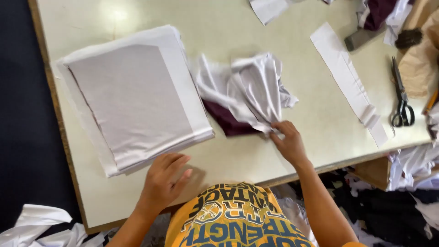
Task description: The person cuts a maroon and white fabric strip using shears, then folds the cut pieces and stacks them on the table. The person also briefly handles a smartphone and a small black object before resuming fabric folding.
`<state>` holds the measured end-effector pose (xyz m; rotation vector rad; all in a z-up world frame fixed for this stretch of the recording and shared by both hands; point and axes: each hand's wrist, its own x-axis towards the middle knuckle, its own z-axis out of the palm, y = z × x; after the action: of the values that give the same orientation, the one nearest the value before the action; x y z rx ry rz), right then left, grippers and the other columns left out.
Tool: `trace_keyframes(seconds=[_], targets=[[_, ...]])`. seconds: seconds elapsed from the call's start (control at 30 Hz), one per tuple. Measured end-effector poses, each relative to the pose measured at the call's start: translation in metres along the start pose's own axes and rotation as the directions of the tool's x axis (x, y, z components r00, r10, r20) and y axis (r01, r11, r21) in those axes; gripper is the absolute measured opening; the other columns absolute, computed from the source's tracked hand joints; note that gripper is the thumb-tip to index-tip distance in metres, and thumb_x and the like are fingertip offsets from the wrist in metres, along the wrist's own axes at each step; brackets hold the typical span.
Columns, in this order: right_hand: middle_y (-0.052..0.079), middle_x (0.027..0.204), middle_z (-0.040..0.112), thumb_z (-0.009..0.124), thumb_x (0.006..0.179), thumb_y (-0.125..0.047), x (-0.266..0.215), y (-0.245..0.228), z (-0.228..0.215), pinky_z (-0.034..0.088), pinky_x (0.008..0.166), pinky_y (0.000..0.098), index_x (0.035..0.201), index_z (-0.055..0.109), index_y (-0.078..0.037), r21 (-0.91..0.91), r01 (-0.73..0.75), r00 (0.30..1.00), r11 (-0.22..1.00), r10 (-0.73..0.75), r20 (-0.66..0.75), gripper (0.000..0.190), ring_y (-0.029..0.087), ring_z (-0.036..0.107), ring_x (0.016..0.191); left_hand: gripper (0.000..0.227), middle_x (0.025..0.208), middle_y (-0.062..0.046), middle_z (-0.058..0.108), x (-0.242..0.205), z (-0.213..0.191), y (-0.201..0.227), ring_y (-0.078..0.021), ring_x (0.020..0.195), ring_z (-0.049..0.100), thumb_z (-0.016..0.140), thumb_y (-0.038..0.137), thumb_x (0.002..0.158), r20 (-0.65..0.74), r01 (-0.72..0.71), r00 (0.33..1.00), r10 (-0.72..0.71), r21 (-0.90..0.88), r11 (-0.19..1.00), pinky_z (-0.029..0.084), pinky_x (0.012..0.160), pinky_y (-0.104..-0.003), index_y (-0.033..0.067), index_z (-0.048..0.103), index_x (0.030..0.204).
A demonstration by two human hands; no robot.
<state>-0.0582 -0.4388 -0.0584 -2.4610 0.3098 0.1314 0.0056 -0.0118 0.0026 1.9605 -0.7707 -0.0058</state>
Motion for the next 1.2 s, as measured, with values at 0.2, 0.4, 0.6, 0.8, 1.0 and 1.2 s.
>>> trace_keyframes(seconds=[0.2, 0.4, 0.6, 0.8, 1.0, 1.2], targets=[[0.008, 0.141, 0.073, 0.063, 0.102, -0.015, -0.061, 0.015, -0.084, 0.056, 0.114, 0.0407, 0.127, 0.077, -0.016, 0.179, -0.192, 0.965, 0.965, 0.153, 0.213, 0.028, 0.024, 0.071, 0.125, 0.031, 0.118, -0.015, 0.071, 0.048, 0.113, 0.032, -0.0326, 0.108, 0.067, 0.067, 0.025, 0.106, 0.204, -0.227, 0.951, 0.231, -0.044, 0.973, 0.053, 0.093, -0.046, 0.0015, 0.070, 0.125], [-0.002, 0.083, 0.053, 0.061, 0.111, 0.003, -0.046, 0.058, -0.164, 0.060, 0.084, 0.0298, 0.084, 0.056, -0.015, 0.818, 0.058, 0.798, 0.572, 0.465, -0.382, 0.033, 0.012, 0.062, 0.079, 0.057, 0.148, -0.011, 0.059, 0.041, 0.236, 0.005, -0.0386, 0.147, 0.045, 0.090, 0.022, 0.070, 0.383, -0.221, 0.921, 0.069, 0.367, 0.904, 0.027, 0.121, -0.056, 0.0145, 0.073, 0.124], [0.008, 0.121, 0.066, 0.064, 0.105, -0.043, 0.008, 0.062, -0.254, 0.047, 0.118, 0.0421, 0.114, 0.064, -0.013, 0.681, 0.439, 0.654, 0.586, 0.312, -0.690, 0.032, 0.022, 0.065, 0.120, 0.046, 0.118, -0.020, 0.071, 0.101, 0.215, 0.005, -0.0430, 0.117, 0.067, 0.061, -0.001, 0.087, 0.124, -0.149, 0.982, 0.141, 0.058, 0.987, 0.049, 0.106, -0.051, 0.0056, 0.069, 0.132], [0.009, 0.129, 0.070, 0.065, 0.106, -0.044, 0.007, 0.184, -0.300, 0.059, 0.120, 0.0420, 0.121, 0.068, -0.018, 0.709, 0.518, 0.682, 0.478, 0.269, -0.680, 0.030, 0.023, 0.073, 0.126, 0.031, 0.097, -0.020, 0.063, 0.243, 0.148, 0.086, -0.0325, 0.095, 0.063, 0.044, -0.005, 0.103, -0.479, -0.030, 0.878, 0.007, -0.040, 0.999, 0.049, 0.094, -0.042, 0.0022, 0.070, 0.119], [0.004, 0.088, 0.057, 0.067, 0.111, -0.013, -0.021, 0.243, -0.302, 0.060, 0.097, 0.0308, 0.094, 0.059, -0.011, 0.694, 0.391, 0.724, 0.605, 0.264, -0.638, 0.019, 0.013, 0.062, 0.086, 0.091, 0.121, -0.036, 0.064, 0.276, 0.195, 0.072, -0.0549, 0.102, 0.068, 0.105, 0.019, 0.063, -0.009, -0.172, 0.947, 0.320, 0.830, 0.531, 0.055, 0.087, -0.060, -0.0058, 0.067, 0.142], [0.013, 0.082, 0.074, 0.088, 0.079, 0.002, -0.081, 0.101, -0.290, 0.059, 0.062, 0.0425, 0.104, 0.083, -0.011, 0.208, 0.509, 0.858, 0.835, -0.475, -0.194, 0.029, 0.037, 0.072, 0.068, 0.083, 0.148, -0.020, 0.064, 0.189, 0.350, 0.227, -0.0419, 0.129, 0.065, 0.085, 0.037, 0.090, 0.350, 0.021, 0.930, 0.109, -0.348, 0.937, 0.058, 0.102, -0.049, 0.0088, 0.048, 0.158]])
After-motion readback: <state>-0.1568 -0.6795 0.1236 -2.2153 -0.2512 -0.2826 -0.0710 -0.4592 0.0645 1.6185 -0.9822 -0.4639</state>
